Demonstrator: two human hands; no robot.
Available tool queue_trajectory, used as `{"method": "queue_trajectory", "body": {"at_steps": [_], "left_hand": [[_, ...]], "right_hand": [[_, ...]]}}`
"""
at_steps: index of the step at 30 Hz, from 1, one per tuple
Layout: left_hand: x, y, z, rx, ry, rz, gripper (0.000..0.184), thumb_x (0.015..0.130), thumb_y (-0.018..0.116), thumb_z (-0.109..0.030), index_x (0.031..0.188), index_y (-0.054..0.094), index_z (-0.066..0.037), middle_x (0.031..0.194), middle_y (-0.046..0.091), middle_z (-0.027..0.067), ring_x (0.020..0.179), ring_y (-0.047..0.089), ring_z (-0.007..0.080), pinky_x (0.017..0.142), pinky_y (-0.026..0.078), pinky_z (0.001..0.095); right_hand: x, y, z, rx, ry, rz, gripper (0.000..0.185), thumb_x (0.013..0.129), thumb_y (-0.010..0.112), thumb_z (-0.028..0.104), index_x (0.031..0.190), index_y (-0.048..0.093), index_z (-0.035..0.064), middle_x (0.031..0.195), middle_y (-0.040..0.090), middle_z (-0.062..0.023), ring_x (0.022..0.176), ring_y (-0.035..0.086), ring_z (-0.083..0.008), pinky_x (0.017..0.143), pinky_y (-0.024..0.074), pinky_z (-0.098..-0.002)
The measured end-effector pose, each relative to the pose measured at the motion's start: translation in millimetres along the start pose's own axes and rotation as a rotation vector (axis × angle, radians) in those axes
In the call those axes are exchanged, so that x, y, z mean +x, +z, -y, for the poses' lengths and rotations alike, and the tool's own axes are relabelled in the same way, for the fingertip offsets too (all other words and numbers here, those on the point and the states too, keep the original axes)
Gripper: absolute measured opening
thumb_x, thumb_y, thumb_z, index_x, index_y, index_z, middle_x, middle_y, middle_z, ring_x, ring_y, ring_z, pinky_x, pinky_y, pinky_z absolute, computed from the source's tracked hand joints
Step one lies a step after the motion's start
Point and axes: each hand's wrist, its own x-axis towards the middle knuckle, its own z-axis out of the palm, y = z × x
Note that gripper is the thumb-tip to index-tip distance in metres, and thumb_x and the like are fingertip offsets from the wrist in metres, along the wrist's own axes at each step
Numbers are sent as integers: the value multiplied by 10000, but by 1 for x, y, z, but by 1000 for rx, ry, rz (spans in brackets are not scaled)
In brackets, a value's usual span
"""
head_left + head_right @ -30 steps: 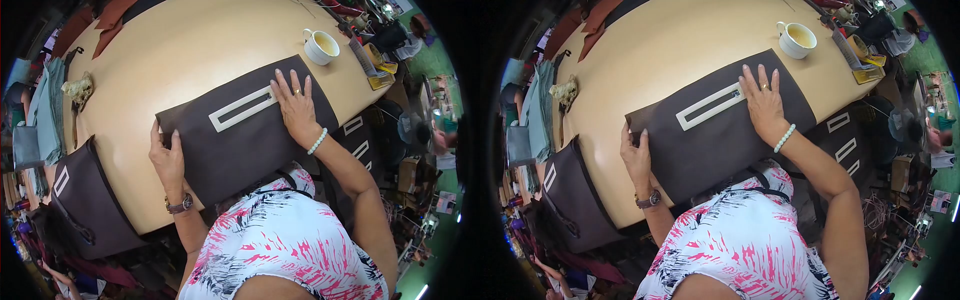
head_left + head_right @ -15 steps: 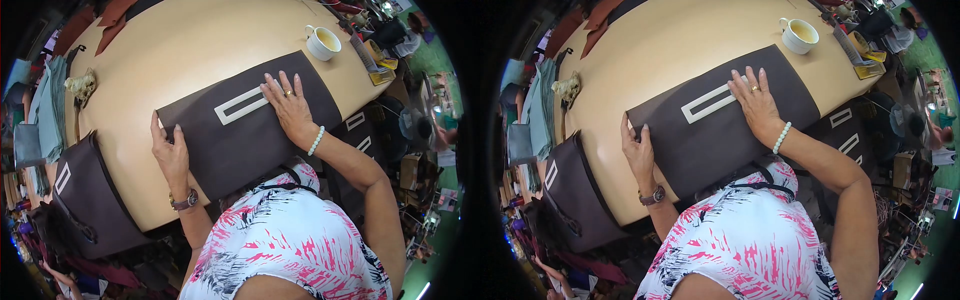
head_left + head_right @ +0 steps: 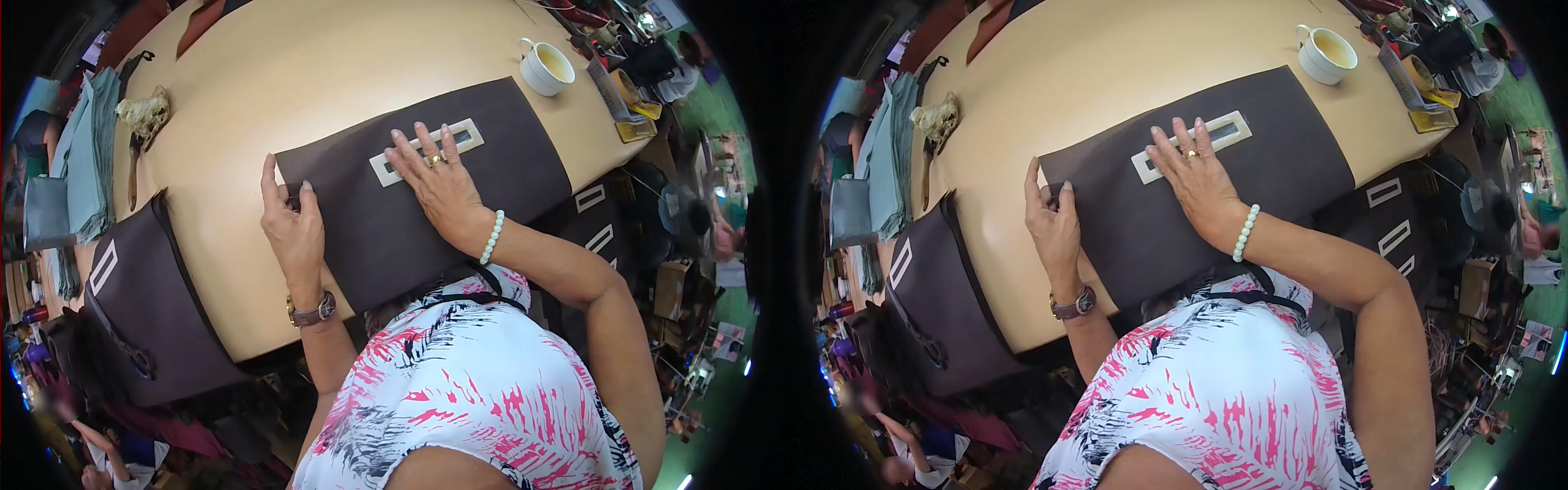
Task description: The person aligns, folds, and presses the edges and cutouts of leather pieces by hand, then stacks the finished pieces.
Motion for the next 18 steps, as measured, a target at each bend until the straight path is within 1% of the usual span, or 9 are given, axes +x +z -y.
{"method": "queue_trajectory", "body": {"at_steps": [2, 5, 7, 10, 13, 14, 16, 17, 18], "left_hand": [[0, 1, -2, 11, 16, -1, 544, 845, 517, 40, 1356, 338, -11, 654, 470, -21, 511, 339, 23, 442, 285, 196], [1, 5, 3, -77, 18, -13, 578, 840, 524, 42, 1374, 309, -18, 655, 438, -23, 517, 340, 36, 451, 294, 201], [-3, 0, 1, -5, 15, 36, 605, 837, 529, 12, 1387, 279, -30, 634, 457, 14, 525, 381, 65, 480, 345, 230], [-24, -14, -1, 23, -58, 91, 674, 832, 553, -4, 1414, 217, -45, 640, 457, 24, 543, 394, 76, 505, 368, 234], [-64, -33, -2, -36, -148, 195, 724, 826, 570, 10, 1433, 181, -59, 669, 439, 10, 578, 385, 68, 529, 366, 213], [-77, -37, -3, -63, -181, 239, 736, 824, 574, 17, 1437, 175, -64, 679, 433, 5, 592, 383, 64, 538, 365, 205], [-98, -32, 2, -97, -159, 251, 736, 820, 569, 37, 1438, 186, -73, 686, 423, -2, 613, 379, 57, 554, 360, 188], [-106, -29, 4, -114, -146, 257, 737, 817, 567, 48, 1438, 191, -78, 689, 418, -5, 623, 376, 53, 562, 357, 180], [-110, -26, 6, -70, -102, 230, 670, 816, 566, 55, 1406, 277, -75, 708, 436, 0, 638, 386, 55, 580, 368, 184]], "right_hand": [[3, -3, 5, 35, -17, -12, 611, 860, 461, 229, 1422, 246, 124, 1463, 209, -100, 1337, 209, -329, 1084, 112, -536], [5, -4, 11, 55, -41, -42, 605, 866, 454, 240, 1425, 244, 140, 1464, 209, -105, 1337, 206, -340, 1079, 113, -547], [4, -5, 12, 74, -76, -61, 611, 872, 447, 278, 1431, 233, 152, 1469, 201, -119, 1342, 191, -357, 1077, 101, -561], [5, 4, 5, 448, -107, -95, 621, 838, 457, 102, 1421, 264, 196, 1475, 192, -118, 1345, 188, -365, 1074, 122, -557], [-2, 9, -25, 924, -218, -48, 715, 767, 429, -31, 1421, 271, 210, 1491, 151, -136, 1364, 121, -398, 1071, 93, -567], [-6, 15, -33, 979, -148, -216, 761, 715, 444, -22, 1423, 276, 204, 1481, 140, -185, 1344, 128, -445, 1045, 78, -610], [-25, 24, -57, 1041, 127, -389, 742, 714, 464, -4, 1415, 294, 171, 1484, 135, -182, 1348, 147, -421, 1057, 100, -579], [-37, 34, -69, 987, 257, -483, 713, 725, 472, 16, 1409, 295, 114, 1466, 195, -186, 1345, 181, -386, 1067, 145, -526], [-50, 50, -83, 848, 372, -531, 665, 756, 487, 45, 1393, 298, 48, 1420, 298, -194, 1319, 248, -368, 1067, 196, -471]]}}
